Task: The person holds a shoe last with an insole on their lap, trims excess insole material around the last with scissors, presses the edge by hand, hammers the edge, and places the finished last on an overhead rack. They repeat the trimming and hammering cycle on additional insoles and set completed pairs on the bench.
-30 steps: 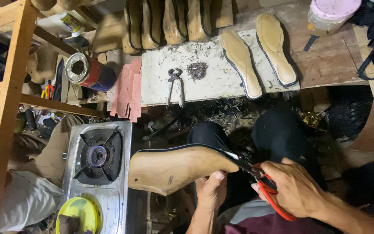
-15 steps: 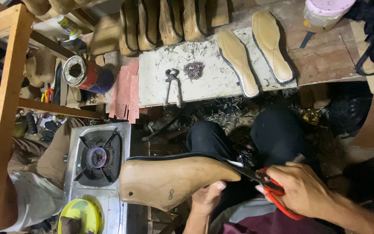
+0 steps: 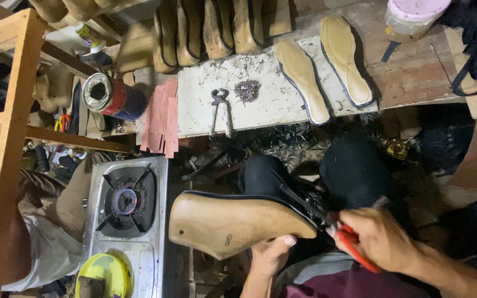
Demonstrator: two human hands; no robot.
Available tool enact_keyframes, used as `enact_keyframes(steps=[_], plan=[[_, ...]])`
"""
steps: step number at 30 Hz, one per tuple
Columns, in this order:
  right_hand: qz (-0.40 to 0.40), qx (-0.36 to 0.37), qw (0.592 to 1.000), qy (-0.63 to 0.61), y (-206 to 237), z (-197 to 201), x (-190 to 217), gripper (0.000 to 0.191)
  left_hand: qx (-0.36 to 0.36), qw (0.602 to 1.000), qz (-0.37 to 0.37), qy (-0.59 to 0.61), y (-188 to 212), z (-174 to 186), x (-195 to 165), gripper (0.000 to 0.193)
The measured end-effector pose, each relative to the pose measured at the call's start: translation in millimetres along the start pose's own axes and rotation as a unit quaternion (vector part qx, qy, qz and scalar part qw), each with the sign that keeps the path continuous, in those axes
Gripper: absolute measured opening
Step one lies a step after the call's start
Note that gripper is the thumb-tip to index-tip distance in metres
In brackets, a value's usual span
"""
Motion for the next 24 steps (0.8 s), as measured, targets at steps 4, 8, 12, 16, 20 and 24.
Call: enact_keyframes(steps=[4,8,12,16,20,24], plan=[[-0.140,0.023,0.988,-0.066,-5,1,-35,0.030,0.040,0.994,0.019,-0.096,-9,-17,-20,0.038],[-0.052,-0.021,0.973,-0.222,-12,5,-61,0.043,0.110,0.944,0.198,-0.239,-11,-38,-32,0.044],[-0.059,-0.097,0.894,-0.433,-15,8,-111,0.055,0.237,0.874,0.031,-0.423,-30,-64,-74,0.055],[-0.155,-0.154,0.741,-0.634,-13,-3,-150,0.043,-0.020,0.934,0.070,-0.351,-42,-25,-87,0.075],[-0.209,-0.077,0.716,-0.662,-2,-40,-126,0.039,-0.101,0.989,-0.102,0.026,-56,-9,-95,0.053],[-0.289,0.035,0.881,-0.374,5,-55,-91,0.043,-0.124,0.981,-0.132,0.071,-69,9,-94,0.041]])
Point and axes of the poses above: each hand's wrist, its own y-axis away from the middle knuckle, its own z-axis out of the back of the hand, x = y × z, the point moved 7 cm from there along -y, towards the middle knuckle, and after that the axes turned 8 degrees about -z, right-handed, at the moved point
